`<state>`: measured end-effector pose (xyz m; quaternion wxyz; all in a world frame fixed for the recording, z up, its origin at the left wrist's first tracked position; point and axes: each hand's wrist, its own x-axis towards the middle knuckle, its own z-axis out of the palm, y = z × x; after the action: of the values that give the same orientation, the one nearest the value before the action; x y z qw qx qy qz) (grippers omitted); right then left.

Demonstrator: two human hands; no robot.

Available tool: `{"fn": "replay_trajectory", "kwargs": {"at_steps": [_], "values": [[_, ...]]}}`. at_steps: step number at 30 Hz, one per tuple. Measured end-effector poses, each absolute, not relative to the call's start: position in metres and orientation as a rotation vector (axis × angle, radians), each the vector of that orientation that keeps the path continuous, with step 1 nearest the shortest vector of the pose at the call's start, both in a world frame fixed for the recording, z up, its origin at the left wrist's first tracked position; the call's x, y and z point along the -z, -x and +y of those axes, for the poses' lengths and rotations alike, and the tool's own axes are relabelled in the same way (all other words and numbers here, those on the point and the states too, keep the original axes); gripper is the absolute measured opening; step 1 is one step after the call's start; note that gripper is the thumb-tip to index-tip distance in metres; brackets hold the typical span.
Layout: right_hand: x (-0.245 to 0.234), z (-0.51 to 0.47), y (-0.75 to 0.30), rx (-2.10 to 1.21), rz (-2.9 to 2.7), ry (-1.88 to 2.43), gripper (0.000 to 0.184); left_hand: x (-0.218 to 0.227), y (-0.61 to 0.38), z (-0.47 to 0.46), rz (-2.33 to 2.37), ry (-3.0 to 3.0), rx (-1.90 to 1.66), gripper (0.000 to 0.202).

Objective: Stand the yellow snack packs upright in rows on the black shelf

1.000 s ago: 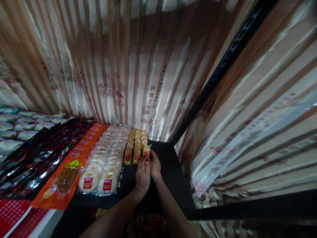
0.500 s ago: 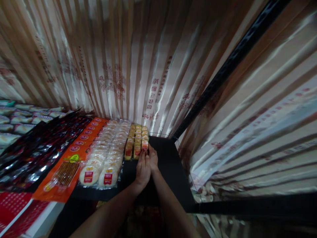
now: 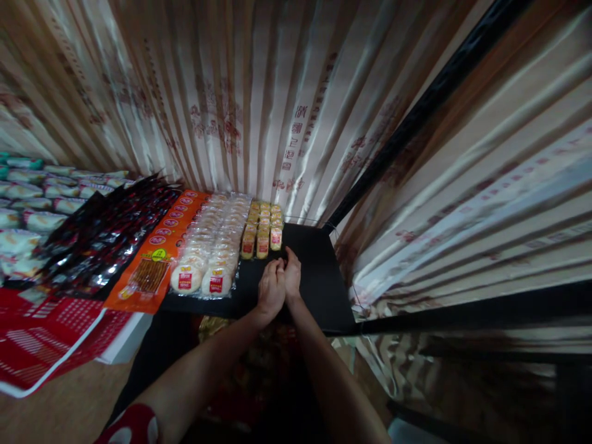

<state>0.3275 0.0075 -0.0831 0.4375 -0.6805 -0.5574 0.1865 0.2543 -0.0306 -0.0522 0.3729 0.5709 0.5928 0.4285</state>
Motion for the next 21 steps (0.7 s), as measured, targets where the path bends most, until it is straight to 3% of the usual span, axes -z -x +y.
{"fn": "replay_trajectory", "kwargs": {"at_steps": [15, 21], "values": [[0.099, -0.164, -0.305, -0.591, -1.544, 1.454, 0.03, 0.085, -0.196, -0.179, 1.132, -1.928, -1.019, 0.03], [0.109, -0.173, -0.296, -0.86, -2.177, 1.855, 0.034, 0.128, -0.173, -0.188, 1.491, -1.618, -0.631, 0.033]]}}
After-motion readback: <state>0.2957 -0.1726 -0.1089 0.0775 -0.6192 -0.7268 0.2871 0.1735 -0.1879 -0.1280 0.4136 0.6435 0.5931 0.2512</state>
